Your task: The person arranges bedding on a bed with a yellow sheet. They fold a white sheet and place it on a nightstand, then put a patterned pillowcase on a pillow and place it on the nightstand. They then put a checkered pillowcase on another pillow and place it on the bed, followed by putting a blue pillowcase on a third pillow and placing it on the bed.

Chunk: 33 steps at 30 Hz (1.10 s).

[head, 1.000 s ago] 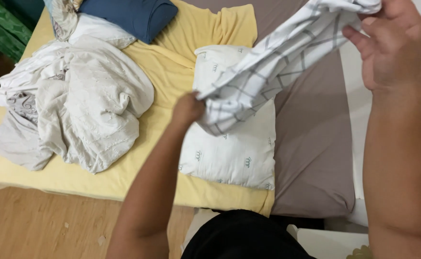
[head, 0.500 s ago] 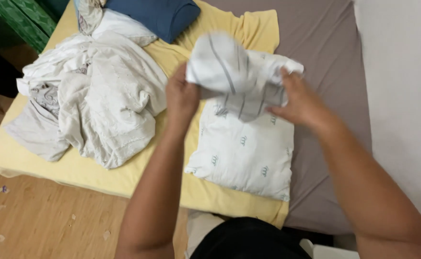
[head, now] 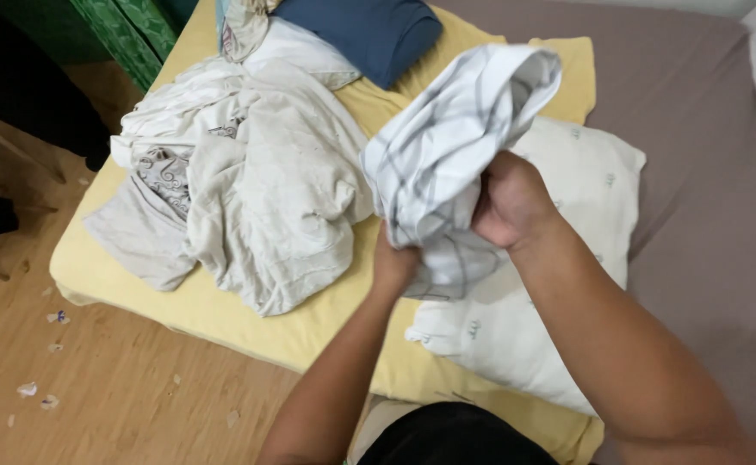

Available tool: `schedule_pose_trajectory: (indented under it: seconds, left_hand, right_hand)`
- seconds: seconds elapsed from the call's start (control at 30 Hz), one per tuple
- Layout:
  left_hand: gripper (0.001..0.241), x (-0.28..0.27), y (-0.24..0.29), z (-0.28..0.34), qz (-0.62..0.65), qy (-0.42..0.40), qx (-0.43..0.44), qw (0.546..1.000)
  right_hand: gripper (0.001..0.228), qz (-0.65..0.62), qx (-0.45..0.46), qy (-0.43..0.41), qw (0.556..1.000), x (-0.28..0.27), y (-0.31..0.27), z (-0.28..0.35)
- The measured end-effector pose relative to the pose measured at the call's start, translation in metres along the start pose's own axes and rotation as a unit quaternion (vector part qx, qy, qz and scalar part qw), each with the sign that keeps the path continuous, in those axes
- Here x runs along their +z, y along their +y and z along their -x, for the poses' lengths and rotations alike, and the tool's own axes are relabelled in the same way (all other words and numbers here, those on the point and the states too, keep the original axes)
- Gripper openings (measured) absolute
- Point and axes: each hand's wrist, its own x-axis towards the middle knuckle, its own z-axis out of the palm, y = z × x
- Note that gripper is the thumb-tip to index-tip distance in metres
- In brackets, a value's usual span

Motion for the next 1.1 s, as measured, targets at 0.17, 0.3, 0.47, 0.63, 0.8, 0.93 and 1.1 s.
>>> schedule_pose_trajectory:
  seconds: [0.17, 0.3, 0.47, 0.63, 0.8, 0.93, 1.1]
  left_hand:
    - [0.041, -0.080, -0.084, -0.076, 0.343, 0.117, -0.475, 0.802]
    - [0.045, -0.171, -0.052, -0.152, 0.498, 0.138, -0.329, 0.790]
    - [0.043, -0.255, -0.045, -0.206, 0.455, 0.259, -0.144, 0.840]
    - [0.085, -0.259, -0.131, -0.199, 0.082, 0.299, -0.114, 0.944]
    - [0.138, -0.179, -0.191, -0.168, -0.279, 0.120, -0.093, 0.948]
    - [0.128, -0.084, -0.183, -0.141, -0.241, -0.032, -0.058, 0.968]
    - [0.119, 0.020, -0.147, -0.094, -0.226, -0.205, -0.056, 0.951]
  right_hand:
    - [0.029, -0.056, -0.037, 0.030, 0.997, -0.022, 0.038, -0.077]
    - [0.037, -0.012, -0.026, 0.133, 0.991, -0.016, 0.054, -0.092]
    - [0.061, 0.061, 0.025, 0.169, 0.983, -0.027, 0.082, -0.102]
    - [0.054, 0.107, 0.039, 0.155, 0.981, -0.037, 0.097, -0.098]
    - [0.048, 0.152, 0.085, 0.200, 0.964, -0.055, 0.096, -0.081]
    - [0.042, 0.173, 0.077, 0.250, 0.949, -0.095, 0.096, -0.063]
    - [0.040, 0.195, 0.055, 0.318, 0.926, -0.192, 0.109, -0.013]
